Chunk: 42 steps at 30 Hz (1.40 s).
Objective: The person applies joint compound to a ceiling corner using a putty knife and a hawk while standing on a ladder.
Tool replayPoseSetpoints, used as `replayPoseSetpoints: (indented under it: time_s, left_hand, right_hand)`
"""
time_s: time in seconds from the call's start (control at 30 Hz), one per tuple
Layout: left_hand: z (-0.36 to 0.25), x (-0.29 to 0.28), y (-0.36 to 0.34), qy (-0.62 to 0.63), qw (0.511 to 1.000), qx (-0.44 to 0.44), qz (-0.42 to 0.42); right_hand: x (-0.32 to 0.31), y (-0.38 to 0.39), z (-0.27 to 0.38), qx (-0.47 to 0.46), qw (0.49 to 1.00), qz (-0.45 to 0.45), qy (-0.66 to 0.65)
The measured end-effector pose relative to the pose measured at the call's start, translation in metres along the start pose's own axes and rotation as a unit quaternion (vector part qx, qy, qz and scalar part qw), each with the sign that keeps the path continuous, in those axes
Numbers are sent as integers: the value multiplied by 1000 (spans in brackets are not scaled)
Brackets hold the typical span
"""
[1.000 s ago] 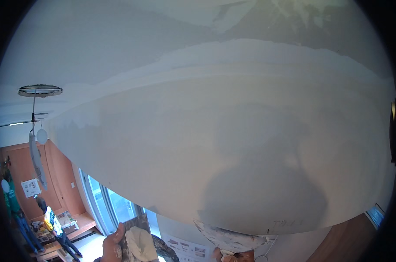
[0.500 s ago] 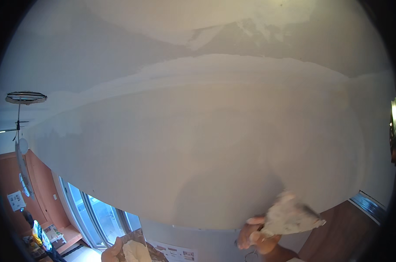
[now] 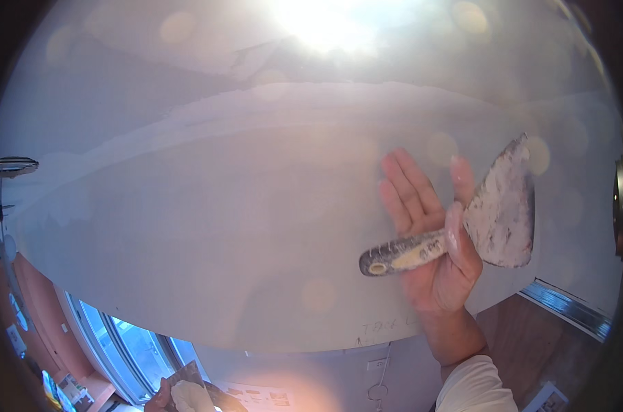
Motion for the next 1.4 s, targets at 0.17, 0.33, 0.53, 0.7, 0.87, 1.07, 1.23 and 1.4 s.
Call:
replayPoseSetpoints:
  time_s: [0.17,0.33,0.53,0.7,0.87,1.07,1.23,1.4]
  left_hand:
    - [-2,-3,4,1,1000,3,14]
    - [5,6,4,9,999,-3,45]
    - [40,13,-1,20,1000,24,4]
    - [43,21,-6,52,998,28,5]
    - [41,23,-14,107,991,12,85]
    - [37,12,-17,39,995,87,39]
    - [36,8,-17,14,993,120,-4]
    - [40,2,-28,54,990,131,-3]
  right_hand:
    - [9,-20,-6,-11,997,-71,11]
    - [12,-38,-11,-72,984,-141,79]
    - [20,-35,-9,-142,958,-235,81]
    - [49,-33,-21,-214,940,-260,56]
    - [64,-20,-38,-201,953,-221,-48]
    - [72,-25,-91,-155,943,-288,-65]
    - [84,-27,-109,-124,944,-293,-91]
    - [97,-19,-107,-101,954,-268,-94]
Point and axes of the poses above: each hand's wrist, its own y-axis away from the middle knuckle, its own x-axis out of the palm, z = x × y, the point moved 4 cm from there along -y, towards the middle knuckle, and after that the axes turned 1 degree about -z, right-handed, at the moved point
